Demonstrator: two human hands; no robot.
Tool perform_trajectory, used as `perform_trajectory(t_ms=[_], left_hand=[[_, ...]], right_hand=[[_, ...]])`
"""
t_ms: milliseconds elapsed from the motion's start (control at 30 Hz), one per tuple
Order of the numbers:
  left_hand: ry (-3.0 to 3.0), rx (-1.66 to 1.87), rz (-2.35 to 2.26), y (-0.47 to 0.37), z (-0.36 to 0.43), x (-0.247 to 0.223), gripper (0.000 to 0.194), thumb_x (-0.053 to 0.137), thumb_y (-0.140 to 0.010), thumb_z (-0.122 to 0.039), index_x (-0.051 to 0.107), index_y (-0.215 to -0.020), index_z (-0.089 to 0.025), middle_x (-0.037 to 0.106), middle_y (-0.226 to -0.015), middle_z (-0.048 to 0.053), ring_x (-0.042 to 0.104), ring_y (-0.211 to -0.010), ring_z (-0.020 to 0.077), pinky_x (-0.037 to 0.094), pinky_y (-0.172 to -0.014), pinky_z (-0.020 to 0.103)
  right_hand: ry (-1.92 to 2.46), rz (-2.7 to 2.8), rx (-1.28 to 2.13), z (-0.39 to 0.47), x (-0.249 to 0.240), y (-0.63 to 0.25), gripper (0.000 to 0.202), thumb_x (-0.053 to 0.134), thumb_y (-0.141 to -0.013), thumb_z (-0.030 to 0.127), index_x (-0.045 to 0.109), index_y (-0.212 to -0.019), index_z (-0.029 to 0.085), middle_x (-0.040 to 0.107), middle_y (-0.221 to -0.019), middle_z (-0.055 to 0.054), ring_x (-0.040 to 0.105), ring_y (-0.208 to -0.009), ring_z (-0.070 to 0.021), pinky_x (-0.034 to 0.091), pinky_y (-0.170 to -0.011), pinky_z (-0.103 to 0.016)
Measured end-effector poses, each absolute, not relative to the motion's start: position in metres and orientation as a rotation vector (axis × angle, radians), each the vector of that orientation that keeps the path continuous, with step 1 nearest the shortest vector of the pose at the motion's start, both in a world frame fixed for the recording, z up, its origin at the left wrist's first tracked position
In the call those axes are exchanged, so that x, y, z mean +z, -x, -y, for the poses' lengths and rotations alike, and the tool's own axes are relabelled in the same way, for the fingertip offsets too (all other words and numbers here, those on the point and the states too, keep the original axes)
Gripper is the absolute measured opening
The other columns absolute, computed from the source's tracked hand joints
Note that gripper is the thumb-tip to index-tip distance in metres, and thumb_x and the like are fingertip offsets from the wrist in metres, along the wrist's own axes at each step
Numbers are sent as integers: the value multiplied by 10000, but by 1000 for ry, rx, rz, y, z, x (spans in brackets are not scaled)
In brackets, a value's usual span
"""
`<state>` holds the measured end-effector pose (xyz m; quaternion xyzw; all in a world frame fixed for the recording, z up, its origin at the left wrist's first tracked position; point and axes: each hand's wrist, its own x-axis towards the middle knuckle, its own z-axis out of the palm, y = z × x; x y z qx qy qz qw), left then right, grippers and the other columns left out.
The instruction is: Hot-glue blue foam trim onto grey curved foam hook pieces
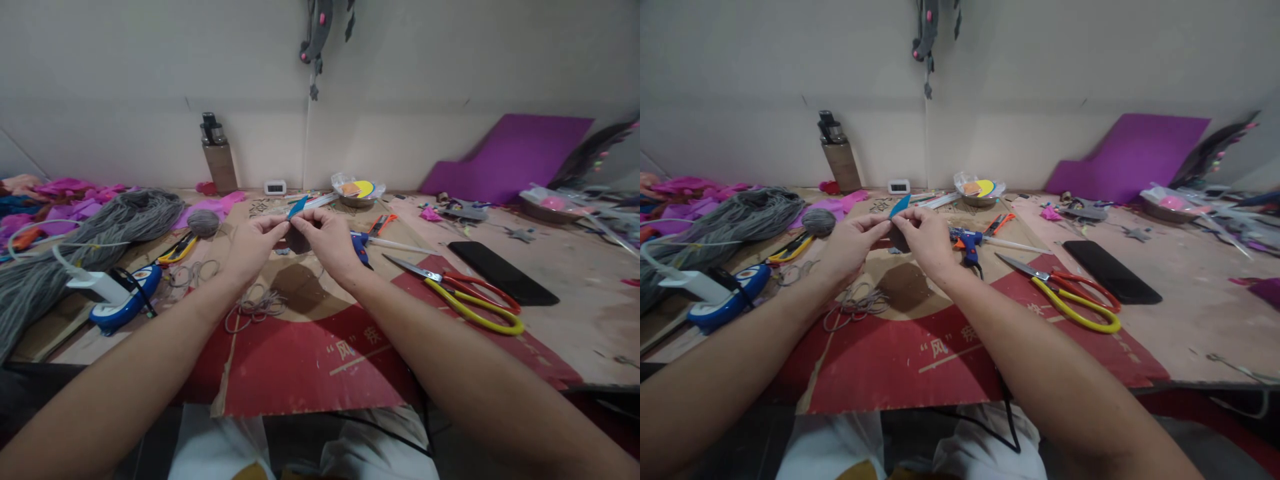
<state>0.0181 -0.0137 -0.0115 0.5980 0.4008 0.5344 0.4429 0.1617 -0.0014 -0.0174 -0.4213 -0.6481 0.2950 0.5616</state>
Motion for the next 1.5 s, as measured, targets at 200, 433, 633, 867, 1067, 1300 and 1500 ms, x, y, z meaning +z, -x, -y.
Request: perform_trajectory(t_ms=[200,433,633,867,1067,1300,1500], left_hand=[[-1535,1340,-1022,-18,16,-10,300,680,-784,-433,754,-906,-168,739,-914,70,674,-804,179,569,-696,295],[-1522,1498,-1119,-15,8,-16,201,688,-751,-363,708,-752,-162,686,-729,18,627,-666,135,554,-614,256],[-1432,1750,-1125,4,-12,-10,125,666,-728,-297,678,-728,-172,646,-669,-11,586,-588,116,501,-550,233],[-1152,1997,-973,30,-23,14,103,687,-724,-270,618,-720,-193,638,-673,-22,593,-608,112,507,-593,258],[-1182,1807,-963,39,-25,20,84,694,-695,-234,617,-679,-205,648,-679,9,581,-619,137,480,-556,265],[-1022,1984,-954,56,-28,30,52,585,-716,-138,561,-679,-165,588,-606,-24,533,-555,104,490,-596,263],[-1064,2201,-1200,64,-33,28,23,588,-683,-127,605,-675,-141,559,-555,-45,493,-482,88,434,-499,224]], right_hand=[[960,1509,717,0,-18,-161,162,617,-798,317,635,-718,177,587,-683,10,475,-634,-108,401,-646,-274],[913,1571,781,-1,-20,-158,122,610,-789,304,636,-780,185,596,-710,13,501,-658,-115,419,-652,-275],[863,1690,943,2,-17,-157,140,629,-768,272,644,-875,184,597,-730,16,495,-652,-111,414,-643,-270],[901,1889,1069,11,3,-169,176,570,-849,331,663,-865,182,521,-636,38,433,-571,-93,351,-565,-248],[1038,2032,397,-5,1,-185,157,566,-857,238,640,-733,176,539,-643,12,436,-628,-117,324,-631,-287],[936,1820,789,-12,8,-196,196,597,-856,345,641,-756,183,419,-569,47,335,-543,-96,265,-550,-276],[594,1607,1230,-1,28,-207,258,713,-749,443,637,-753,197,500,-643,34,431,-583,-86,368,-565,-243]])
